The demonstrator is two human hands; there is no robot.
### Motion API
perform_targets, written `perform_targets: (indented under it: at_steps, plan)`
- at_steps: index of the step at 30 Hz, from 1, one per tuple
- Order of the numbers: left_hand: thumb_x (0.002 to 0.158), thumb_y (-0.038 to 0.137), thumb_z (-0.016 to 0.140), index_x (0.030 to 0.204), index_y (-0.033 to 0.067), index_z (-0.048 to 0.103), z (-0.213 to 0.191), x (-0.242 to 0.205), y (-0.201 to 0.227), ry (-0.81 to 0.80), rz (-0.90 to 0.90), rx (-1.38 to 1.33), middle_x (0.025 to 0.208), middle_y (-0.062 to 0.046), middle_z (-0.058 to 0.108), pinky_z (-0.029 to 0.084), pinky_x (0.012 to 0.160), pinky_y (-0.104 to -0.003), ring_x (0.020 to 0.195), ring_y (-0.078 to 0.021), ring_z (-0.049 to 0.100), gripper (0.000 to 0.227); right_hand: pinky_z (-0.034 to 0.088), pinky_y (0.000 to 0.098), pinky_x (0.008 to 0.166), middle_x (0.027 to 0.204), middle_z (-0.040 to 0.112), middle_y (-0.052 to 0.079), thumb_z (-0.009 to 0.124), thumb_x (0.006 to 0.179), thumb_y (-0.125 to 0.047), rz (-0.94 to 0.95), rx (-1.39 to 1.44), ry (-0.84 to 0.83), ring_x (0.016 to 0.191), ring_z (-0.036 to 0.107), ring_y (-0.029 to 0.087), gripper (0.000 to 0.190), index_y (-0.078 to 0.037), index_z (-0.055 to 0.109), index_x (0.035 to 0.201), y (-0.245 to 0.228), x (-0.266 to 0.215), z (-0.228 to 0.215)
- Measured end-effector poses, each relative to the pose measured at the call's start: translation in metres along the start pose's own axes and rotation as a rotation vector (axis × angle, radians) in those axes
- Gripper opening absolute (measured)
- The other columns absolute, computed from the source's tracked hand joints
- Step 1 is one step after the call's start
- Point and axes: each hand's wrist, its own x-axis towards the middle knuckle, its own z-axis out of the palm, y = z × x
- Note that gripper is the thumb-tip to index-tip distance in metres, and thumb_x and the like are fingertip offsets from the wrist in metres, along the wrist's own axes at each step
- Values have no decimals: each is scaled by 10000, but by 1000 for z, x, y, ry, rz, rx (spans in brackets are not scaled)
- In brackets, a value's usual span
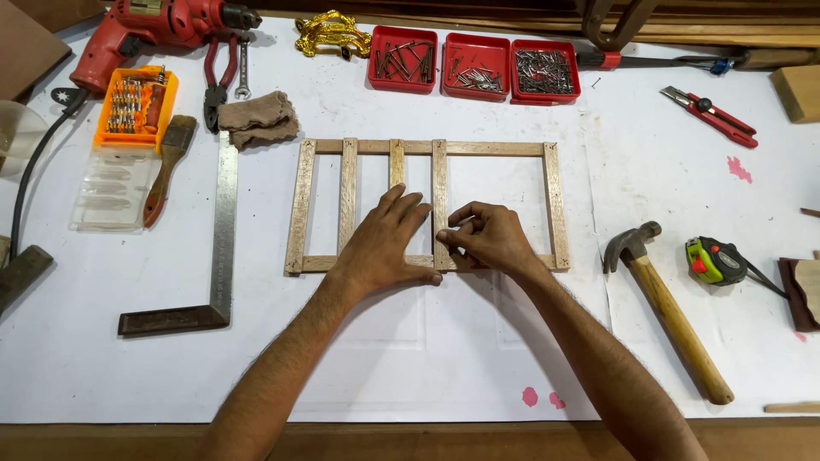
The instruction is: The person assembles a small wooden lattice frame on a workbench. They hammer nails into the joints, sand wood strips with a sanding block, select additional strips from a pile, position them across the frame, and measure the assembly with a tape measure.
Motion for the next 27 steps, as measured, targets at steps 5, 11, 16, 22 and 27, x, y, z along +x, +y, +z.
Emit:
perform_targets:
  at_steps: [5, 11, 16, 22, 27]
  plan:
    - [573, 885, 720, 1485, 77, 436, -1, 1, 2, 3, -7, -50, 1574, -180, 348, 282, 1216, -528, 1523, -378, 178, 1251, 548, 269, 427, 661, 752, 57, 851, 813, -322, -12, -15, 13, 493, 676, 102, 438, -8, 730, 1094, 0, 1, 0]
    - [601, 851, 756, 1478, 104, 460, 2, 2, 0, -10, -9, -55, 1572, -173, 344, 284, 1209, -555, 1517, -387, 171, 1189, 545, 276, 421, 650, 749, 66, 843, 818, -317, 8, -2, 4, 483, 674, 116, 452, -2, 718, 1117, -1, 1, 1]
    - [599, 848, 762, 1477, 107, 458, -2, 2, 2, -18, -14, -46, 1569, -164, 343, 293, 1202, -552, 1511, -380, 176, 1188, 548, 272, 414, 648, 746, 66, 837, 824, -309, 20, -2, -2, 480, 674, 116, 442, -3, 717, 1120, -1, 2, 2]
    - [637, 790, 799, 1472, 105, 455, -11, 2, 7, -42, -48, -43, 1564, -150, 351, 313, 1200, -525, 1519, -361, 178, 1133, 543, 270, 411, 644, 748, 71, 839, 823, -299, 21, 23, -5, 479, 676, 115, 458, 10, 706, 1133, -4, 1, 1]
    - [673, 726, 795, 1471, 103, 450, -18, 2, 12, -72, -75, -14, 1563, -139, 356, 317, 1191, -522, 1509, -355, 181, 1069, 501, 273, 389, 634, 737, 71, 840, 830, -264, 11, 69, -6, 464, 649, 108, 428, 17, 704, 1123, -1, 2, 1]
